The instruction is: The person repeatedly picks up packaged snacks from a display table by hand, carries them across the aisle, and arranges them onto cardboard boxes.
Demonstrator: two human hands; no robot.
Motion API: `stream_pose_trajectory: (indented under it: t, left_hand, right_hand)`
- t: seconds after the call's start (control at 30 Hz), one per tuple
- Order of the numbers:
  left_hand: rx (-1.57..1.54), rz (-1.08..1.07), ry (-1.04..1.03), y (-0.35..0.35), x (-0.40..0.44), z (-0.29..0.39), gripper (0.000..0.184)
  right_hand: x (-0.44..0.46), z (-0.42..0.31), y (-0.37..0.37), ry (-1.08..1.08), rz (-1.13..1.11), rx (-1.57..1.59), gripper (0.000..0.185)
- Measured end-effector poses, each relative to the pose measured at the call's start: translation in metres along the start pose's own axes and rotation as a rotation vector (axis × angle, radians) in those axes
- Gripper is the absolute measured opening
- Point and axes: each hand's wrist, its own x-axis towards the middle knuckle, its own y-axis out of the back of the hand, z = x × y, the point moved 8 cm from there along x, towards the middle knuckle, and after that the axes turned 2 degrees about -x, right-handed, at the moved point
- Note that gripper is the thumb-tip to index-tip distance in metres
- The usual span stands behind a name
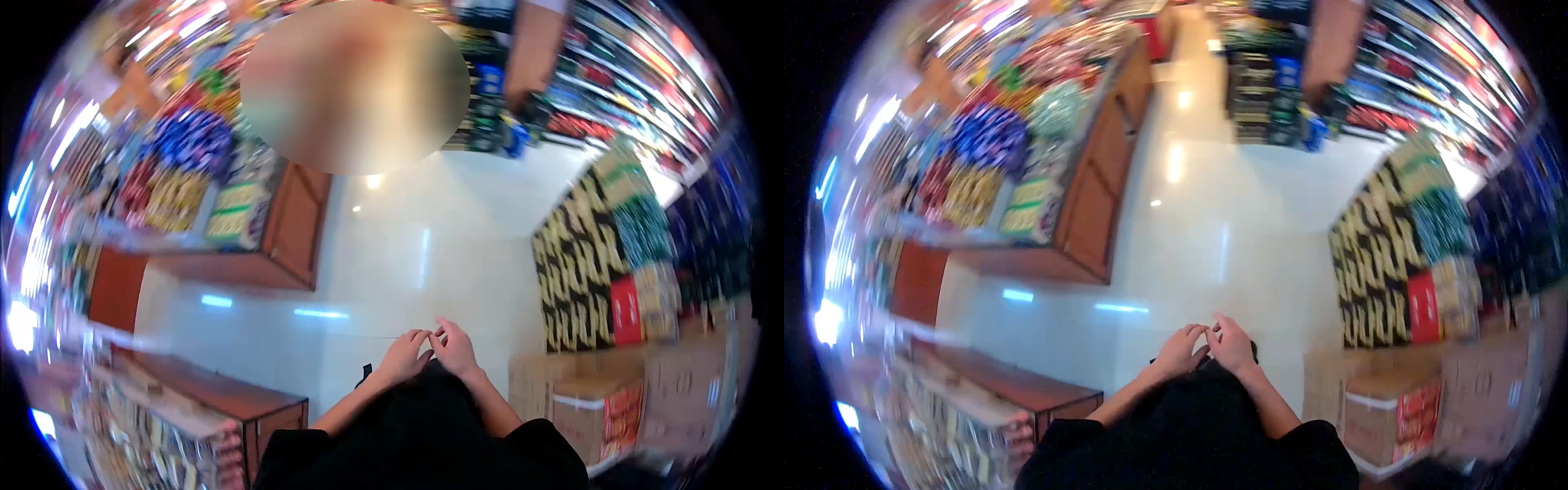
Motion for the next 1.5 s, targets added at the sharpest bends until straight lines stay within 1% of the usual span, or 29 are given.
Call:
stream_pose_trajectory:
  t: [0.07,0.17,0.2,0.3,0.33,0.43,0.53,0.57,0.63,0.67,0.7,0.73,0.8,0.83,0.9,0.93,1.0,1.07,1.1,1.13,1.23,1.27,1.3,1.37,1.4,1.43,1.5]
  left_hand:
    - [-0.026,0.124,0.105,0.031,-0.019,-0.032,0.040]
    - [-0.044,0.318,0.263,0.068,-0.053,-0.078,0.038]
    - [-0.058,0.388,0.243,0.076,-0.062,-0.097,0.039]
    - [-0.097,0.452,0.417,0.113,-0.083,-0.132,0.040]
    - [-0.098,0.464,0.479,0.134,-0.086,-0.136,0.043]
    - [-0.114,0.582,0.456,0.179,-0.096,-0.188,0.046]
    - [0.030,0.495,0.508,0.227,-0.102,-0.257,0.051]
    - [0.036,0.486,0.562,0.245,-0.109,-0.278,0.051]
    - [0.069,0.479,0.656,0.305,-0.118,-0.307,0.053]
    - [0.036,0.488,0.712,0.336,-0.123,-0.320,0.044]
    - [0.061,0.530,0.702,0.370,-0.127,-0.328,0.044]
    - [0.076,0.563,0.701,0.401,-0.135,-0.332,0.045]
    - [0.077,0.588,0.720,0.465,-0.148,-0.343,0.046]
    - [0.086,0.627,0.685,0.490,-0.157,-0.351,0.048]
    - [0.101,0.712,0.593,0.537,-0.172,-0.370,0.051]
    - [0.048,0.770,0.617,0.554,-0.180,-0.378,0.046]
    - [-0.082,0.844,0.669,0.586,-0.196,-0.400,0.044]
    - [-0.209,0.936,0.728,0.614,-0.213,-0.434,0.043]
    - [-0.216,0.976,0.740,0.627,-0.223,-0.455,0.043]
    - [-0.219,1.017,0.750,0.641,-0.234,-0.477,0.043]
    - [-0.139,1.110,0.733,0.710,-0.256,-0.537,0.042]
    - [-0.094,1.138,0.710,0.738,-0.262,-0.559,0.042]
    - [-0.050,1.162,0.687,0.767,-0.267,-0.579,0.042]
    - [-0.069,1.186,0.640,0.824,-0.273,-0.617,0.046]
    - [-0.083,1.178,0.631,0.855,-0.273,-0.633,0.049]
    - [-0.109,1.175,0.629,0.880,-0.270,-0.648,0.051]
    - [-0.023,1.199,0.581,0.921,-0.266,-0.676,0.055]
  right_hand:
    - [0.020,-0.037,-0.054,0.184,-0.130,-0.030,0.029]
    - [0.045,-0.075,-0.121,0.346,-0.359,-0.075,0.025]
    - [0.054,-0.090,-0.142,0.426,-0.406,-0.090,0.025]
    - [0.083,-0.116,-0.206,0.464,-0.531,-0.076,0.025]
    - [0.094,-0.126,-0.228,0.488,-0.551,-0.068,0.025]
    - [0.125,-0.151,-0.296,0.530,-0.628,-0.055,0.025]
    - [0.159,-0.187,-0.373,0.580,-0.690,-0.071,0.024]
    - [0.170,-0.204,-0.399,0.618,-0.687,-0.087,0.024]
    - [0.199,-0.253,-0.448,0.708,-0.675,-0.085,0.023]
    - [0.212,-0.281,-0.471,0.747,-0.676,-0.074,0.023]
    - [0.218,-0.301,-0.491,0.775,-0.690,-0.066,0.023]
    - [0.228,-0.326,-0.508,0.806,-0.646,0.041,0.022]
    - [0.250,-0.369,-0.549,0.754,-0.759,0.067,0.023]
    - [0.259,-0.393,-0.564,0.730,-0.811,0.075,0.023]
    - [0.273,-0.436,-0.592,0.766,-0.816,0.119,0.024]
    - [0.277,-0.454,-0.603,0.798,-0.805,0.148,0.024]
    - [0.287,-0.483,-0.630,0.839,-0.809,0.168,0.026]
    - [0.300,-0.508,-0.661,0.737,-0.876,0.194,0.027]
    - [0.306,-0.517,-0.680,0.679,-0.908,0.207,0.028]
    - [0.312,-0.528,-0.697,0.659,-0.914,0.240,0.034]
    - [0.335,-0.567,-0.750,0.545,-0.908,0.338,0.039]
    - [0.343,-0.583,-0.769,0.513,-0.929,0.315,0.047]
    - [0.349,-0.595,-0.790,0.509,-0.911,0.332,0.048]
    - [0.366,-0.626,-0.830,0.506,-0.853,0.374,0.050]
    - [0.373,-0.648,-0.842,0.469,-0.842,0.312,0.053]
    - [0.381,-0.666,-0.859,0.483,-0.801,0.316,0.054]
    - [0.397,-0.686,-0.894,0.504,-0.736,0.304,0.055]
